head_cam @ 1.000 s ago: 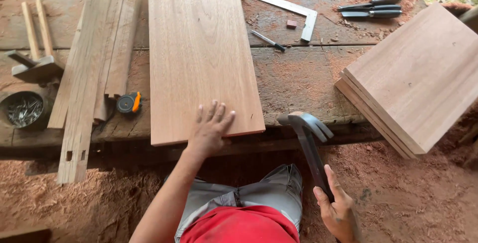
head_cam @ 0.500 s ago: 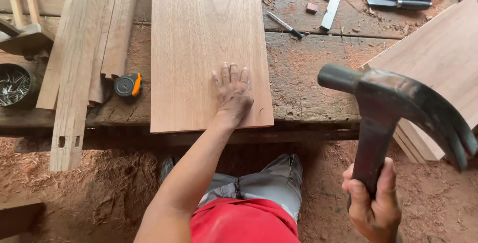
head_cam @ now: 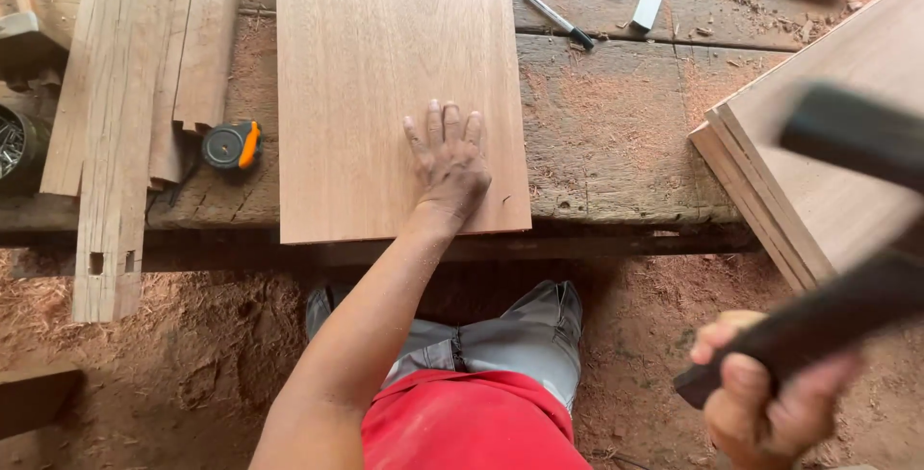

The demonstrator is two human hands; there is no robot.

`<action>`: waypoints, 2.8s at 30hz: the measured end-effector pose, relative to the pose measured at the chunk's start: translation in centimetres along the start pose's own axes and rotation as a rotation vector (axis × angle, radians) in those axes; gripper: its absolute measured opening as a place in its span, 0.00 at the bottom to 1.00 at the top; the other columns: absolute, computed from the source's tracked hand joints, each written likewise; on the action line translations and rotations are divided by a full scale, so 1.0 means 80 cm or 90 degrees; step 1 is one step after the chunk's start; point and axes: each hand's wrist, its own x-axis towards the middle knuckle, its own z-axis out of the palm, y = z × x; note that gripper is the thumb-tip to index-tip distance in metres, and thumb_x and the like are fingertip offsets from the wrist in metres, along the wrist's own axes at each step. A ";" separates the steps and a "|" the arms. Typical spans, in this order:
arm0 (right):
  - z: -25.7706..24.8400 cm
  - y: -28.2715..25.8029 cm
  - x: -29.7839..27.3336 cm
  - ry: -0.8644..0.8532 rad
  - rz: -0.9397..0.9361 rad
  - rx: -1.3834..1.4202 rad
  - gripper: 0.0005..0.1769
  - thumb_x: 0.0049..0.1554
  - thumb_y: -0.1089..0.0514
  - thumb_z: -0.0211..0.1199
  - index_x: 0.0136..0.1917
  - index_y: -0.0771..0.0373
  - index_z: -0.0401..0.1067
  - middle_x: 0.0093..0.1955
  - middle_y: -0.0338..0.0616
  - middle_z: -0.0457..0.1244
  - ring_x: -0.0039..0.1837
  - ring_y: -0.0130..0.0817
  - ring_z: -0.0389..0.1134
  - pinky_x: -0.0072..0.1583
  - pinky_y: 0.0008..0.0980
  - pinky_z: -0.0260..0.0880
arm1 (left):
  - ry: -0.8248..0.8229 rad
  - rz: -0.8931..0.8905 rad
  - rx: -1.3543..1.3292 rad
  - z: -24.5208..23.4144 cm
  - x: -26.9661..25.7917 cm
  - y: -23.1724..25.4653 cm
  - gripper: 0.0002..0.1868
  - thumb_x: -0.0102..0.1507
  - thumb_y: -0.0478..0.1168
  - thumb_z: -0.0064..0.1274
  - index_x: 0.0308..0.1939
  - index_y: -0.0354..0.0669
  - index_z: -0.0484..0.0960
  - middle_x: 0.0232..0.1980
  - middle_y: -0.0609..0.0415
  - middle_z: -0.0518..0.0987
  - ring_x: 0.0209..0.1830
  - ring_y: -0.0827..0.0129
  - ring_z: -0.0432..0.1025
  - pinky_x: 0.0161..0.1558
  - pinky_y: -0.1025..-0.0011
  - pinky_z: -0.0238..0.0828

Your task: The person hammers nails into a wooden plank on a workbench, measures the plank with a tape measure, and marks it with a pen. They repeatedly hammer nails along the edges of the plank.

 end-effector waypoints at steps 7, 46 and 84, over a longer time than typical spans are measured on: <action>0.069 0.035 0.013 -0.244 0.025 -0.322 0.31 0.62 0.54 0.59 0.75 0.68 0.62 0.52 0.61 0.68 0.49 0.42 0.74 0.48 0.38 0.72 | -0.035 0.010 0.015 -0.022 -0.005 0.008 0.28 0.66 0.38 0.35 0.71 0.42 0.71 0.74 0.36 0.62 0.79 0.40 0.49 0.72 0.26 0.29; 0.045 0.124 -0.050 -0.147 0.294 -0.301 0.39 0.63 0.49 0.53 0.83 0.55 0.46 0.49 0.47 0.71 0.40 0.38 0.74 0.42 0.33 0.74 | 0.038 0.005 -0.024 -0.015 0.001 0.003 0.23 0.66 0.38 0.38 0.64 0.42 0.75 0.70 0.39 0.67 0.76 0.44 0.55 0.72 0.27 0.32; 0.215 0.166 0.067 -0.054 0.040 -0.187 0.16 0.63 0.57 0.59 0.61 0.66 0.75 0.56 0.57 0.70 0.55 0.47 0.73 0.56 0.39 0.73 | 0.049 0.304 0.077 -0.038 -0.130 -0.001 0.30 0.62 0.40 0.48 0.70 0.40 0.69 0.74 0.43 0.69 0.78 0.51 0.60 0.75 0.49 0.52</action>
